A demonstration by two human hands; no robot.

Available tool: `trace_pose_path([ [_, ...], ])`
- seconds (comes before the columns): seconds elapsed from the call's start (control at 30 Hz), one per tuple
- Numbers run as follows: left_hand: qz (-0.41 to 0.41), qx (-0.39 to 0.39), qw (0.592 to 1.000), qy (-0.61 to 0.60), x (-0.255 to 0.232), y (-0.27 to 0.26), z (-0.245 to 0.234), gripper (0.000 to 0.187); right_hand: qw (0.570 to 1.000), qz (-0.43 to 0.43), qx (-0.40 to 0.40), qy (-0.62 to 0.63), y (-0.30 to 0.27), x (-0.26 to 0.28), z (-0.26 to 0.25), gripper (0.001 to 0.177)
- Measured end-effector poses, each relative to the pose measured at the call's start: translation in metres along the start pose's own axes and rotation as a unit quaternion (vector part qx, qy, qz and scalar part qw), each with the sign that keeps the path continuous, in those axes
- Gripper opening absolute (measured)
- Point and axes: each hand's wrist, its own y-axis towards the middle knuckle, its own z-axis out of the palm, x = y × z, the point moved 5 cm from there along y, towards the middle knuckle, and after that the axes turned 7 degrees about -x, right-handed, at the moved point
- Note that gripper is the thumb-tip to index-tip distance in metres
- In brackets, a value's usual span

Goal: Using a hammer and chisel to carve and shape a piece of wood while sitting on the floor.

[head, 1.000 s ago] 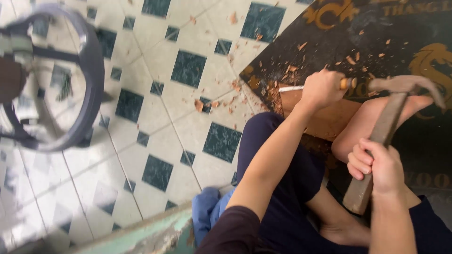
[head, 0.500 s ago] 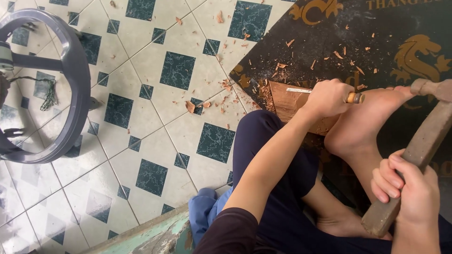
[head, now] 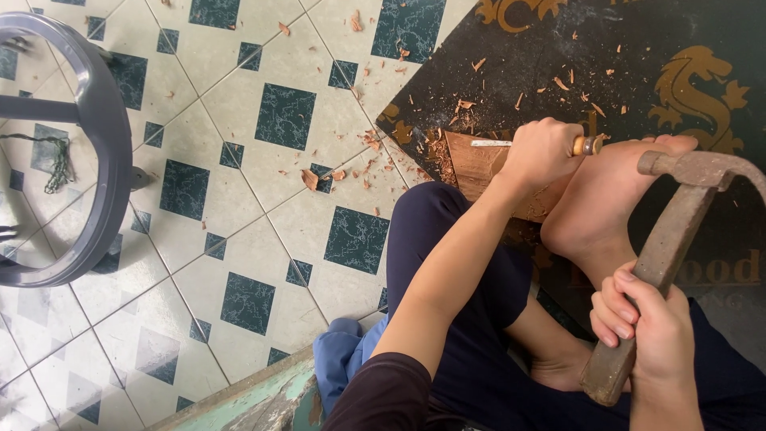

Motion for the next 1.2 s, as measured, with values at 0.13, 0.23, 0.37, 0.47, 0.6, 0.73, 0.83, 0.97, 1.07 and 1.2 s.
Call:
trace_pose_path([
  [0.13,0.004,0.010,1.000,-0.007,0.005,0.001,0.004,0.022,1.000,-0.012,-0.006,0.003,0.002,0.008,-0.003,0.016],
  [0.23,0.009,0.021,1.000,0.004,0.007,-0.003,0.013,0.028,1.000,-0.013,-0.017,-0.020,0.000,0.016,-0.002,0.018],
  [0.37,0.028,0.006,1.000,-0.007,0.003,-0.003,0.009,0.026,1.000,-0.006,0.000,0.001,0.000,0.016,0.003,0.015],
  [0.47,0.042,-0.016,0.999,-0.018,0.000,-0.008,-0.002,0.030,0.997,-0.030,0.008,0.075,0.007,0.012,0.004,0.018],
  [0.6,0.004,-0.006,1.000,-0.025,-0.005,-0.008,-0.011,0.031,0.993,0.049,0.063,0.092,0.031,-0.025,0.024,0.041],
  [0.73,0.014,0.040,0.999,0.009,0.002,-0.008,-0.010,0.016,0.994,0.082,0.030,0.069,0.027,-0.025,0.035,0.033],
  [0.83,-0.015,0.032,0.999,0.000,0.004,-0.005,-0.013,0.024,0.997,0.039,-0.029,0.061,0.029,-0.020,0.035,0.038],
  [0.97,-0.003,0.018,1.000,0.012,0.009,-0.004,-0.006,0.022,0.997,0.046,0.030,0.062,0.039,-0.026,0.005,0.018],
  [1.07,0.015,-0.020,1.000,-0.012,0.010,-0.002,-0.011,0.021,0.996,-0.028,0.010,0.082,0.033,-0.006,-0.019,0.018],
  [1.2,0.046,-0.054,0.996,-0.047,0.004,-0.003,-0.026,0.022,0.989,-0.054,0.005,0.136,0.034,-0.015,-0.007,0.029],
])
